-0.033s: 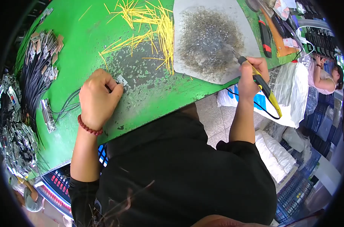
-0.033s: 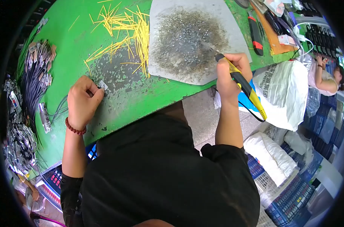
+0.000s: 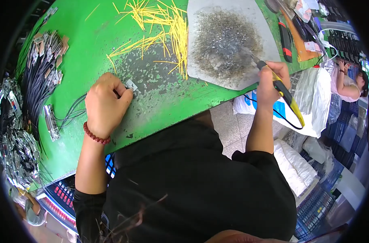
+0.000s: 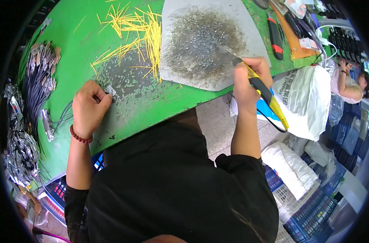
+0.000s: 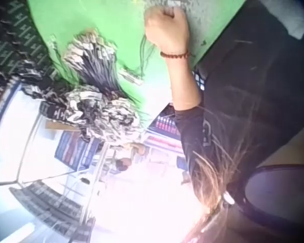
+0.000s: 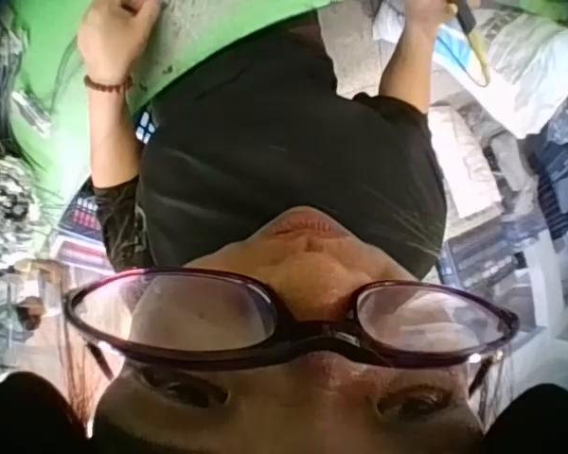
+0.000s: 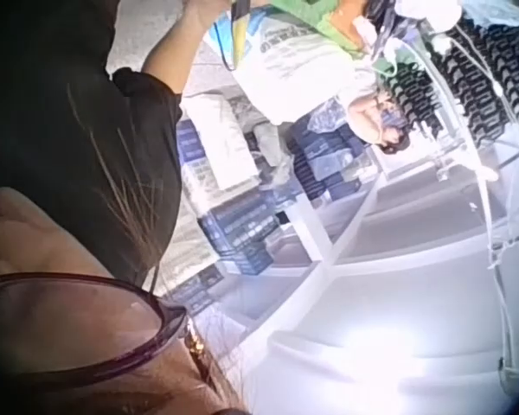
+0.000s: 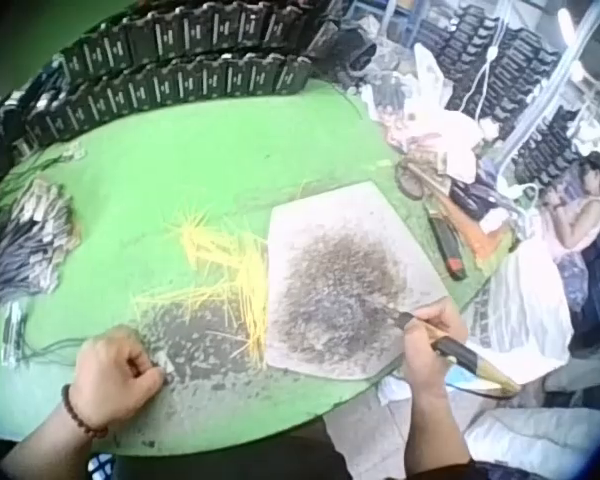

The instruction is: The person solders wires to a circuit board using a soldering iron, then places the board into a plastic toy car shell and solders more wires to it.

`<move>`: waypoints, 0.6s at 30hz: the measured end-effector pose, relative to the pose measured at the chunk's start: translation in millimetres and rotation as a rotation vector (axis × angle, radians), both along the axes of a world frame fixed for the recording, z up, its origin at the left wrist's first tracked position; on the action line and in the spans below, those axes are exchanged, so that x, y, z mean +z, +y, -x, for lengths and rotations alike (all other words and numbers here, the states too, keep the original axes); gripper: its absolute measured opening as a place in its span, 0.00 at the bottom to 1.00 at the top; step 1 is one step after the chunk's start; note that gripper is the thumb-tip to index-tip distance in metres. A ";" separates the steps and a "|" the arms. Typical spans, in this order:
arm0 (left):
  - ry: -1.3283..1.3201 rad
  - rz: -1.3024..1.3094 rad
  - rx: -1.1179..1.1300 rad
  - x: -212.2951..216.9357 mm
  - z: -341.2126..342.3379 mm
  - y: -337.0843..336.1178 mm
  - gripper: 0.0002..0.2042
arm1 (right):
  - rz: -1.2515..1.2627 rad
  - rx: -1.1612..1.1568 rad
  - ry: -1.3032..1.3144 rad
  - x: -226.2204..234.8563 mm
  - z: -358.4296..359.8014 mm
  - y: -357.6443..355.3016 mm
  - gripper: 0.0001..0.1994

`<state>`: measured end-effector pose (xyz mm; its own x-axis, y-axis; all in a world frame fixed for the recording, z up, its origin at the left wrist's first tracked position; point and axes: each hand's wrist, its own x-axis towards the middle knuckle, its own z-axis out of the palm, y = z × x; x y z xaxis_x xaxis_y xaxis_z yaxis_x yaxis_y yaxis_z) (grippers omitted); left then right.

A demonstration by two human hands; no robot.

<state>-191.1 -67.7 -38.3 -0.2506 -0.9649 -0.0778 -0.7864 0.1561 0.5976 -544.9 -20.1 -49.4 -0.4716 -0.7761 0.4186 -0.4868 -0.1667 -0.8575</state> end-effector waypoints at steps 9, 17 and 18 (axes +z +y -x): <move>-0.034 0.074 -0.034 -4.1 2.4 -3.2 0.07 | 0.048 -0.058 0.094 15.3 -8.0 -3.6 0.04; -0.008 0.119 -0.021 -9.2 -4.3 1.0 0.07 | -0.021 0.593 -0.192 -16.2 -107.5 2.8 0.09; 0.006 0.119 -0.023 -10.7 -3.5 0.8 0.07 | -0.060 0.642 -0.211 -13.7 -118.5 2.9 0.10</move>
<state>-187.6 -66.9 -49.0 -0.2728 -0.9613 0.0389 -0.7783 0.2443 0.5785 -426.4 -17.2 -63.1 0.0240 -0.9487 0.3153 -0.1281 -0.3157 -0.9402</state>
